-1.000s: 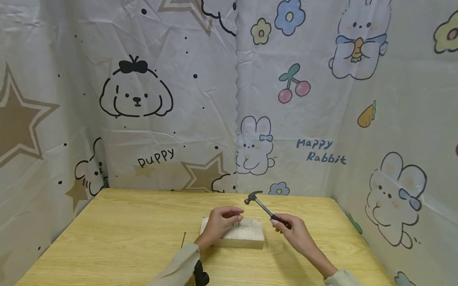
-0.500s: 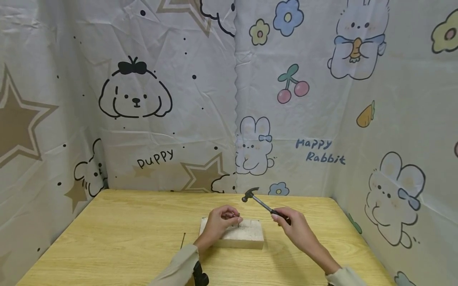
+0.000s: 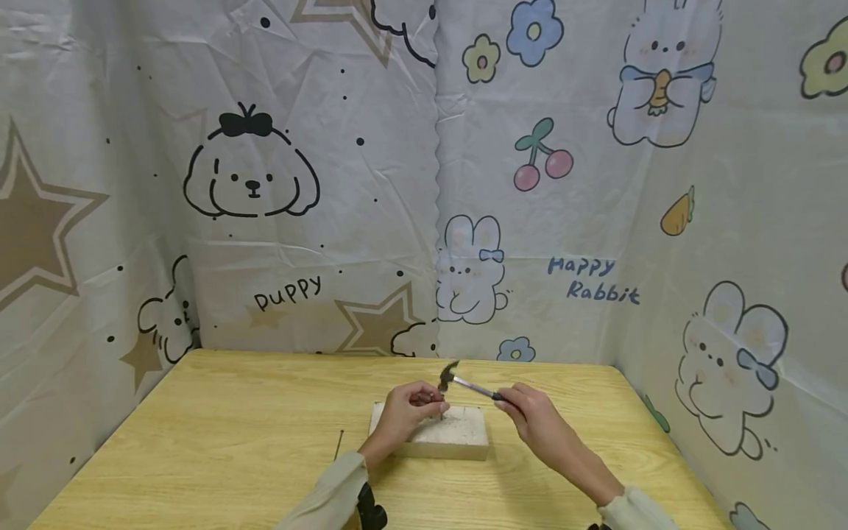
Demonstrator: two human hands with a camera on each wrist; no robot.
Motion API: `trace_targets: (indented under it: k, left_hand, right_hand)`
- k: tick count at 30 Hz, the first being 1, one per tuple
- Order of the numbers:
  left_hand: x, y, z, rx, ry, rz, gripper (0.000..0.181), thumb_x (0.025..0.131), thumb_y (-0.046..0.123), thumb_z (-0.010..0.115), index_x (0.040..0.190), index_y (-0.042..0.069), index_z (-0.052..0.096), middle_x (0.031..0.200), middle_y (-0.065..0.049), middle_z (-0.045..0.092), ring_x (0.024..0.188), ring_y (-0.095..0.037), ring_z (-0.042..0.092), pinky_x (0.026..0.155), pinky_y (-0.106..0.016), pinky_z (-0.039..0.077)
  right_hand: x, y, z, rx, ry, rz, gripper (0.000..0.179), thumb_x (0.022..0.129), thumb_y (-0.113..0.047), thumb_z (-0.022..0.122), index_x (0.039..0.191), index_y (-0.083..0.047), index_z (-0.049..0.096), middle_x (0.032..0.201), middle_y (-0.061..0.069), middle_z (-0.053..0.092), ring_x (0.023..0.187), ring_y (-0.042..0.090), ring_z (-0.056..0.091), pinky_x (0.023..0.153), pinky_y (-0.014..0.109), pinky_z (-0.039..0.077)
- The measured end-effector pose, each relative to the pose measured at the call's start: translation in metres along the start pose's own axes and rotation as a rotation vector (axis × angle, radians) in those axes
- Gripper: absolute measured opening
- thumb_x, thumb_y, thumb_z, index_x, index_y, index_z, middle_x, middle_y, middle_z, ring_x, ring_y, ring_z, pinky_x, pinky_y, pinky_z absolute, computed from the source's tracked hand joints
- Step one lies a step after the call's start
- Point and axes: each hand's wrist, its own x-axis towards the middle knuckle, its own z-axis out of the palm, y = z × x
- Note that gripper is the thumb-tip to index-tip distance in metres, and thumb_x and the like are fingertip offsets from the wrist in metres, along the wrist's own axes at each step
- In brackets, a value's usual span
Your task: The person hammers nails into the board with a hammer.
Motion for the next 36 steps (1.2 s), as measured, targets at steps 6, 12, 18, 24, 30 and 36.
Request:
trace_targets:
  k: [6, 12, 18, 24, 30, 36]
  left_hand:
    - [0.001, 0.000, 0.001, 0.000, 0.000, -0.025, 0.013, 0.092, 0.014, 0.083, 0.098, 0.005, 0.077, 0.094, -0.014, 0.077, 0.078, -0.012, 0.067, 0.071, -0.021, 0.053]
    - [0.000, -0.001, 0.002, 0.008, 0.005, 0.000, 0.013, 0.092, 0.013, 0.082, 0.097, 0.003, 0.076, 0.092, -0.016, 0.076, 0.077, -0.012, 0.067, 0.070, -0.021, 0.053]
    - [0.000, -0.002, 0.002, 0.007, 0.010, -0.017, 0.012, 0.091, 0.014, 0.083, 0.097, 0.005, 0.076, 0.093, -0.013, 0.078, 0.078, -0.016, 0.069, 0.071, -0.022, 0.054]
    - [0.001, -0.004, 0.002, 0.021, 0.013, -0.013, 0.013, 0.091, 0.015, 0.083, 0.095, 0.005, 0.076, 0.092, -0.012, 0.077, 0.076, -0.010, 0.066, 0.070, -0.020, 0.053]
    - [-0.001, -0.003, 0.003, 0.028, 0.007, -0.007, 0.013, 0.092, 0.015, 0.082, 0.096, 0.004, 0.076, 0.093, -0.012, 0.078, 0.077, -0.009, 0.067, 0.071, -0.021, 0.055]
    - [-0.001, -0.003, 0.001, 0.027, 0.011, -0.006, 0.013, 0.091, 0.015, 0.083, 0.096, 0.005, 0.076, 0.094, -0.012, 0.077, 0.079, -0.013, 0.067, 0.072, -0.021, 0.055]
  right_hand:
    - [0.001, 0.000, -0.001, -0.037, 0.161, -0.096, 0.014, 0.094, 0.008, 0.071, 0.103, -0.002, 0.072, 0.087, 0.000, 0.062, 0.074, 0.003, 0.050, 0.061, 0.022, 0.048]
    - [-0.007, -0.001, 0.005, -0.148, 0.062, -0.126, 0.007, 0.095, 0.003, 0.071, 0.098, -0.004, 0.070, 0.085, -0.003, 0.055, 0.076, 0.000, 0.044, 0.060, 0.019, 0.046]
    - [-0.009, 0.000, 0.009, -0.080, 0.225, -0.140, 0.021, 0.088, 0.014, 0.074, 0.105, 0.001, 0.071, 0.088, 0.001, 0.059, 0.075, 0.006, 0.050, 0.062, 0.020, 0.047]
    - [-0.010, -0.004, 0.013, -0.126, 0.093, -0.128, 0.017, 0.089, 0.009, 0.075, 0.097, -0.005, 0.069, 0.084, -0.004, 0.054, 0.075, -0.001, 0.041, 0.058, 0.018, 0.044]
    - [-0.008, -0.007, 0.012, -0.030, 0.160, -0.059, 0.014, 0.094, 0.010, 0.070, 0.104, 0.000, 0.071, 0.085, 0.000, 0.059, 0.073, 0.003, 0.047, 0.059, 0.020, 0.046]
    - [-0.011, -0.004, 0.016, -0.073, 0.025, 0.003, 0.006, 0.095, 0.004, 0.071, 0.096, -0.003, 0.071, 0.081, -0.006, 0.055, 0.071, -0.001, 0.042, 0.057, 0.020, 0.043]
